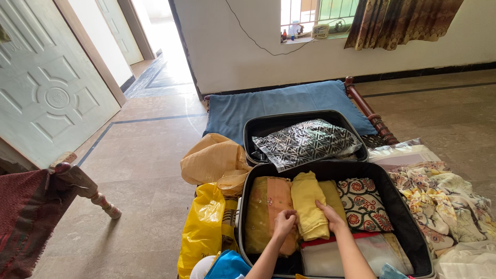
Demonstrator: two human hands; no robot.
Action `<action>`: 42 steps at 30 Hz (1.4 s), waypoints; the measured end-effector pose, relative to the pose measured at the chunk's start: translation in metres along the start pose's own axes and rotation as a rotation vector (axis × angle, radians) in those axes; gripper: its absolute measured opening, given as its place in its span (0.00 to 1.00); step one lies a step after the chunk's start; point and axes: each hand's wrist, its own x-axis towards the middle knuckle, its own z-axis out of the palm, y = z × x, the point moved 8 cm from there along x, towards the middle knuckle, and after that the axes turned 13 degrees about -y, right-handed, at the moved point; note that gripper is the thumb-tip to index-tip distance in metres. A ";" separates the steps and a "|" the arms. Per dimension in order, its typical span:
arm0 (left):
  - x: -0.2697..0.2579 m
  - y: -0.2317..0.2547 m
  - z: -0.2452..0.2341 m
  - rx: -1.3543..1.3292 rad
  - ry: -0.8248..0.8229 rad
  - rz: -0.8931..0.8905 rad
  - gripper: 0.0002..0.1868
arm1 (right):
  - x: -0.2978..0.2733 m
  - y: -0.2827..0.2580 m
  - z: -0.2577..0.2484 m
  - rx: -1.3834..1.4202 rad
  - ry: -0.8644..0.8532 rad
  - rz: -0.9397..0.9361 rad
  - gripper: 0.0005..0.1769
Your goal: The person folds and places various garments into an open suitcase on the floor. They handle yellow and blue clothing items, arranging them neatly inside the suitcase.
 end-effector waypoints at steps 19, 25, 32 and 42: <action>0.011 0.020 0.071 1.332 -0.188 0.139 0.48 | 0.033 -0.032 0.052 -2.098 0.273 -0.115 0.36; 0.016 -0.012 0.068 1.291 -0.347 -0.054 0.50 | 0.036 -0.021 0.038 -2.062 0.213 0.020 0.37; 0.016 -0.002 0.065 1.264 -0.339 -0.031 0.50 | 0.039 -0.016 0.036 -2.025 0.190 0.178 0.37; 0.000 0.010 0.065 1.275 -0.240 0.071 0.48 | 0.010 0.000 0.037 -2.116 0.190 0.162 0.36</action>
